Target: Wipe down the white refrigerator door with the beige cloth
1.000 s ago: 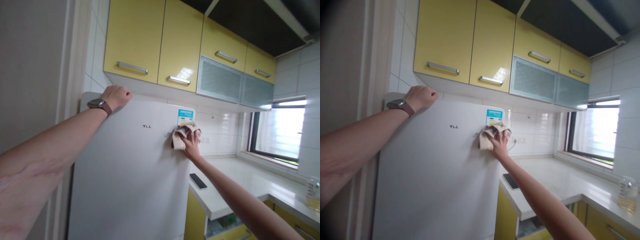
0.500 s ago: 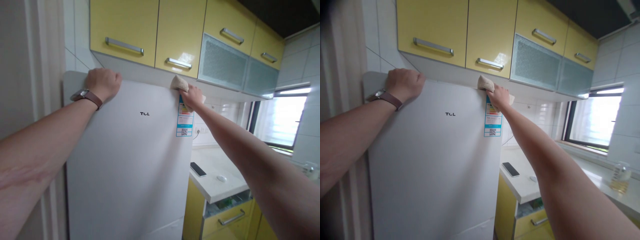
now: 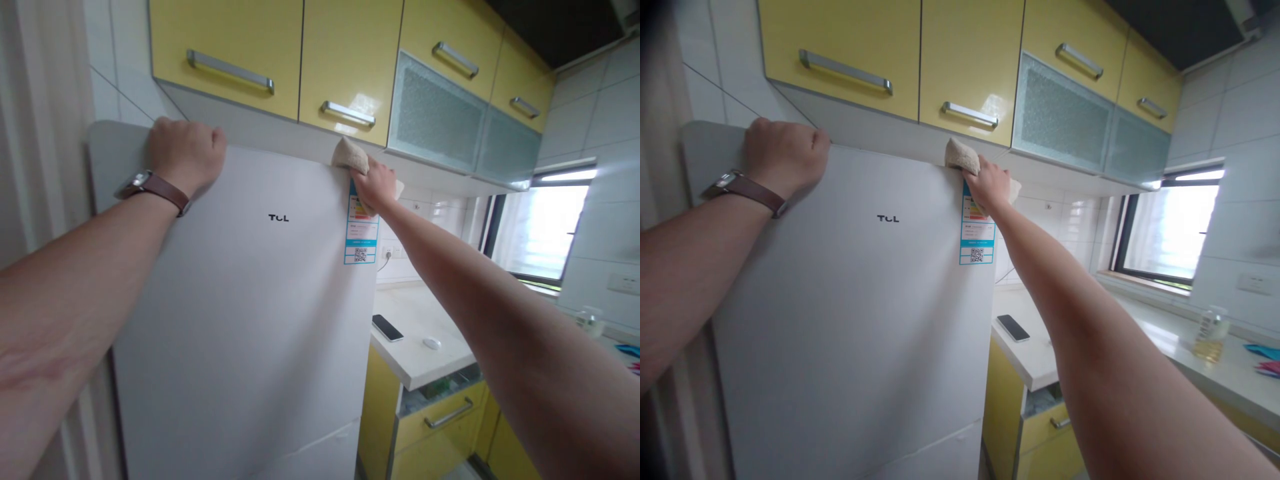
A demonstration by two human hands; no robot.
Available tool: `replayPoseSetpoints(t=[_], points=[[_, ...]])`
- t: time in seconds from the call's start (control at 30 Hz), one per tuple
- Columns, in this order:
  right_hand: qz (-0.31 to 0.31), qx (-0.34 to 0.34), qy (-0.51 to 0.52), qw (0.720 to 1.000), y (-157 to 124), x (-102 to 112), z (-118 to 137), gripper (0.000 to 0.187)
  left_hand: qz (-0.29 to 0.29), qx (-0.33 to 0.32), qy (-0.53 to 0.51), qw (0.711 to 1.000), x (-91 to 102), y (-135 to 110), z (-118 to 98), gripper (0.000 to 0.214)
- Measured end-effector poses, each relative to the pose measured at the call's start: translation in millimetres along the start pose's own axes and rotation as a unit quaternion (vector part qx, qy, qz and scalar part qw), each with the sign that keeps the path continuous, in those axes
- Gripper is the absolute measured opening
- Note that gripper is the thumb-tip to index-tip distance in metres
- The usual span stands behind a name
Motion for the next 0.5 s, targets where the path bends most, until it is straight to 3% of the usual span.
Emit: replayPoseSetpoints(t=[0.23, 0.5], points=[[0.002, 0.002, -0.006, 1.000, -1.4, 0.4, 1.1, 0.052, -0.007, 0.002, 0.012, 1.000, -0.6, -0.6, 1.2, 0.088], [-0.005, 0.003, -0.016, 1.000, -0.2, -2.4, -0.1, 0.052, -0.039, -0.014, 0.016, 0.999, 5.6, -3.8, -2.3, 0.076]])
Point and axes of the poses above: each hand's wrist, its own y-axis towards the middle knuckle, its own x-axis out of the back of the hand, z = x × y, the point moved 10 cm from there along y, towards the middle knuckle, and after that the axes turned 15 degrees about z, right-handed, at the moved point
